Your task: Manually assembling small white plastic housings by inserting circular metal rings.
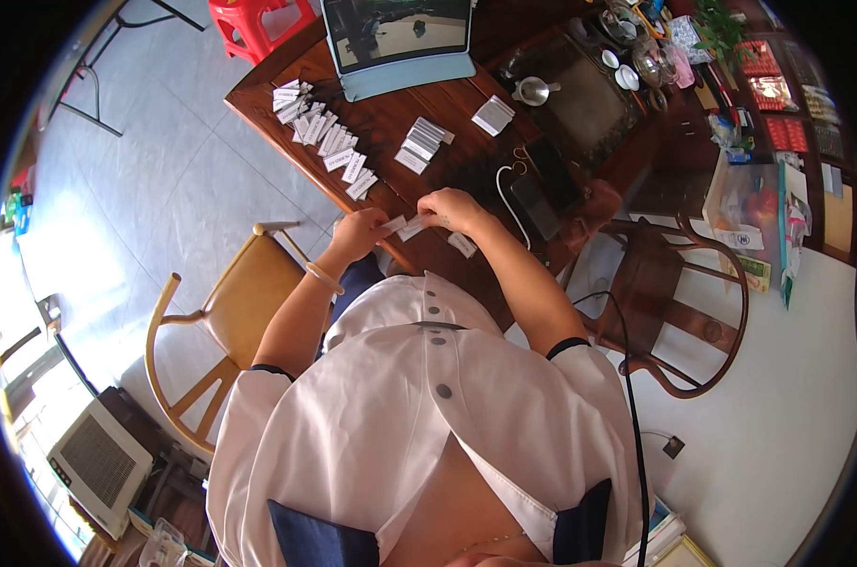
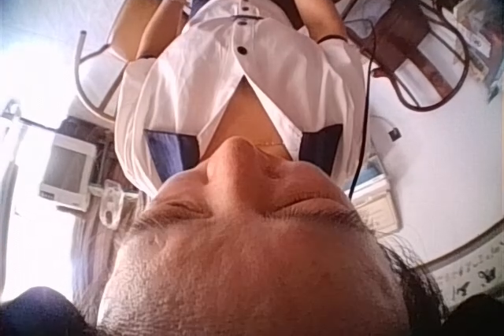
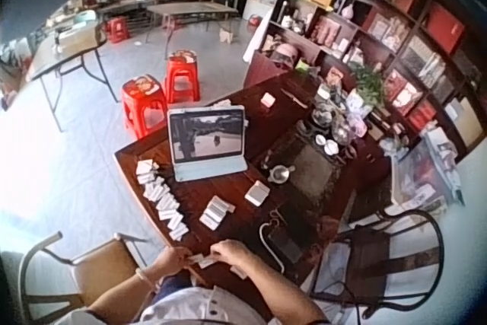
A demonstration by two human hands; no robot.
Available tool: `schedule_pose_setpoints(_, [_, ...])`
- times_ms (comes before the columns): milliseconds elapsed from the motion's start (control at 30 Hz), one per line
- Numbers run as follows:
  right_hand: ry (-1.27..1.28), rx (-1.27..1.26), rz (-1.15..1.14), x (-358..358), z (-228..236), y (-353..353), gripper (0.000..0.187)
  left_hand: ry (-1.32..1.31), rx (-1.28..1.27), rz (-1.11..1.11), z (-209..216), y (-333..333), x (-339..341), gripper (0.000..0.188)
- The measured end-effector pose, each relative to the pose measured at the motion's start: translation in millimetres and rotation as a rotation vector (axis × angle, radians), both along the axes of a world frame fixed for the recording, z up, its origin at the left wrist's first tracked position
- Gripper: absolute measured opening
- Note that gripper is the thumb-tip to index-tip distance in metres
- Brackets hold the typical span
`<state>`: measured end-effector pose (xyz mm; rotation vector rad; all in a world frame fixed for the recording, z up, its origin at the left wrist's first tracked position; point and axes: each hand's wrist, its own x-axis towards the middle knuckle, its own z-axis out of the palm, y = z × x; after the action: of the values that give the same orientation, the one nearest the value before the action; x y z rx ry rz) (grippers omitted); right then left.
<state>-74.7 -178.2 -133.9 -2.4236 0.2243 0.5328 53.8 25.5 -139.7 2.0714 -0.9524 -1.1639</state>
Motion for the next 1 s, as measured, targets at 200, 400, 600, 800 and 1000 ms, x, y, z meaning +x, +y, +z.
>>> schedule_pose_setpoints(200, [-0.335,-0.018,-0.244,-41,21,-4,0.022,0.608,-0.185,0.166,-2,5,-15,0.017])
schedule_pose_setpoints(400, [-0.165,-0.217,-0.573,-137,-6,25,0.029,0.861,-0.251,0.142,9,-1,-38,0.032])
schedule_pose_setpoints(600, [-0.196,-0.245,-0.729,-141,-11,46,0.035,0.627,-0.175,0.21,13,-4,-51,0.027])
schedule_pose_setpoints(800, [-0.12,0.137,-0.833,-152,-10,22,0.02,0.703,-0.275,0.352,3,2,-55,0.023])
schedule_pose_setpoints(1000, [-0.145,0.198,-0.8,-153,25,17,0.021,0.592,-0.289,0.305,0,1,-55,0.022])
